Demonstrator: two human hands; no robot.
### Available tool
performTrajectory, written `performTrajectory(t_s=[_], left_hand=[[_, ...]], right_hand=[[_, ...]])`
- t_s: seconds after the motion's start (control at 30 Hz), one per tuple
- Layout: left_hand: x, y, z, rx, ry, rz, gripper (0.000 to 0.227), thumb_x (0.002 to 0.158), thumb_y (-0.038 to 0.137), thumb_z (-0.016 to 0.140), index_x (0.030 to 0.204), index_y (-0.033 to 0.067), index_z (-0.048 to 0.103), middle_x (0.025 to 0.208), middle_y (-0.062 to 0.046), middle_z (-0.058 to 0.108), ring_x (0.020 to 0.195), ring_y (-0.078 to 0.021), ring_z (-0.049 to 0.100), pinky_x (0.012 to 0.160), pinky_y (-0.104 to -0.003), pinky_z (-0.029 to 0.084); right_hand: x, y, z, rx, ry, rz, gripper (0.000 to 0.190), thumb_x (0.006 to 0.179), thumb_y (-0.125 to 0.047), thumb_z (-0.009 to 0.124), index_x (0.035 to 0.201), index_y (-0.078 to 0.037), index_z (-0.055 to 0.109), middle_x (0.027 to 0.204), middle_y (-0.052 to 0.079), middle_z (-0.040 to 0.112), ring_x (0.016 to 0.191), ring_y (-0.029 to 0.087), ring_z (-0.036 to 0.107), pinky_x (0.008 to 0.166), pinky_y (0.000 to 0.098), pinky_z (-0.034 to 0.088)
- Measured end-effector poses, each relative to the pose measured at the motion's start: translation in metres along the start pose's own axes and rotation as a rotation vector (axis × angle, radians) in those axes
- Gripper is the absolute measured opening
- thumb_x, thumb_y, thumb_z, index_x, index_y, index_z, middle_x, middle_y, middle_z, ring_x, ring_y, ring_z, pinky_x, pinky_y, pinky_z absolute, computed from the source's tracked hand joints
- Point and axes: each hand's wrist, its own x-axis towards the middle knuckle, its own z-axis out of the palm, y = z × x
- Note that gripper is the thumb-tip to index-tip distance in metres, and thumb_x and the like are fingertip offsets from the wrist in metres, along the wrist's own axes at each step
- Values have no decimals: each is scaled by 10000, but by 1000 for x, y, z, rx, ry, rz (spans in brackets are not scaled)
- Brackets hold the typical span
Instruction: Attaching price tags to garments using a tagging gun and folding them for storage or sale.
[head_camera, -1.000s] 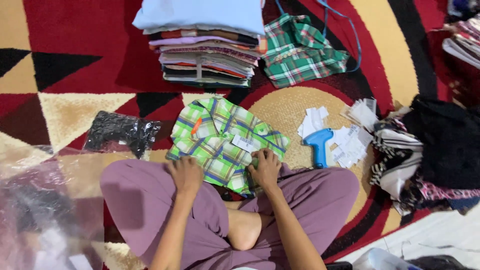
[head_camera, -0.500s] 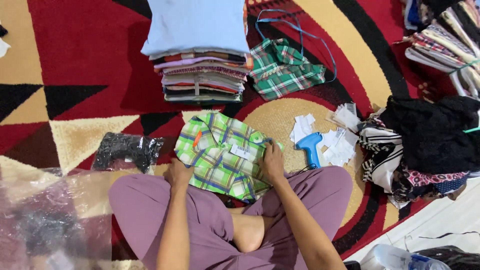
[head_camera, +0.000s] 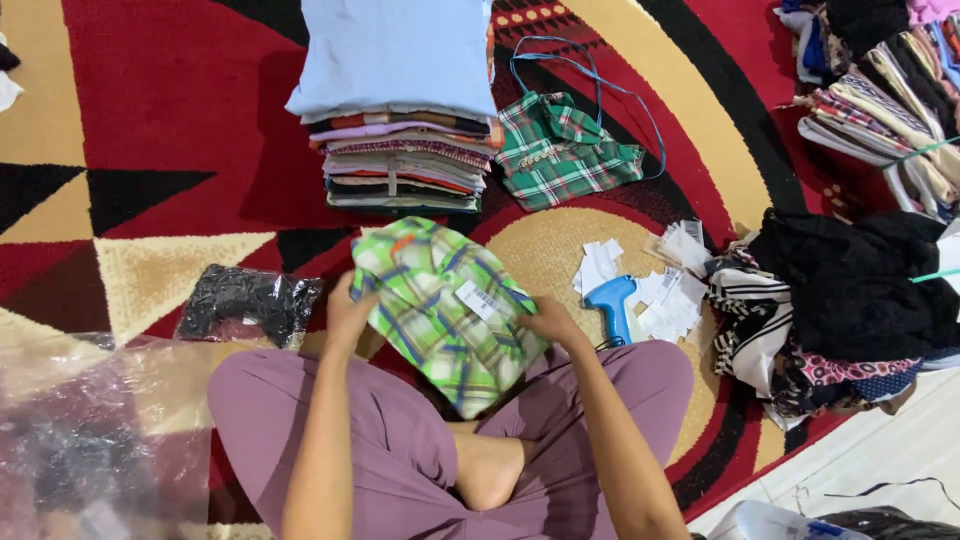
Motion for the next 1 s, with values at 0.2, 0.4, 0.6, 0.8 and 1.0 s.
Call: performTrajectory(t_s=[0.2,0.4,0.6,0.8,1.0], left_hand=[[12,-83,33,-181,-45,-141,821,918,192,725,1558,-21,257,1545,-404,311,1455,-524,371,1187,-595,355],[-50,-167,79,580,-372,-280,710,929,559,618,1360,4,514,1341,-303,642,1318,-434,591,1113,-557,473],[-76,-116,94,59,-290,-424,952,771,448,892,1506,60,426,1522,-182,511,1470,-313,444,1214,-469,369],[-83,-75,64,-550,-151,-445,758,827,225,859,1456,70,467,1314,-185,591,1217,-379,617,978,-512,527],[-94,-17,7,-553,-312,-350,698,801,118,741,1469,107,542,1358,-144,697,1210,-307,669,1003,-402,531]], right_hand=[[-98,-16,22,508,20,230,685,807,-373,838,1347,1,647,1094,212,707,1014,327,680,689,456,573],[-69,12,23,524,152,246,786,995,-540,669,1481,55,502,870,156,745,825,270,725,732,480,586],[-78,-8,-3,708,11,442,1007,922,-501,788,1581,97,316,1524,332,432,1461,446,388,1134,629,407],[-112,-58,-22,1390,-48,413,566,824,-85,794,1342,61,620,1191,236,728,1068,378,728,892,507,586],[-171,-70,-63,1359,-127,8,655,762,-29,745,1387,46,562,1299,257,685,1070,393,698,912,518,587]])
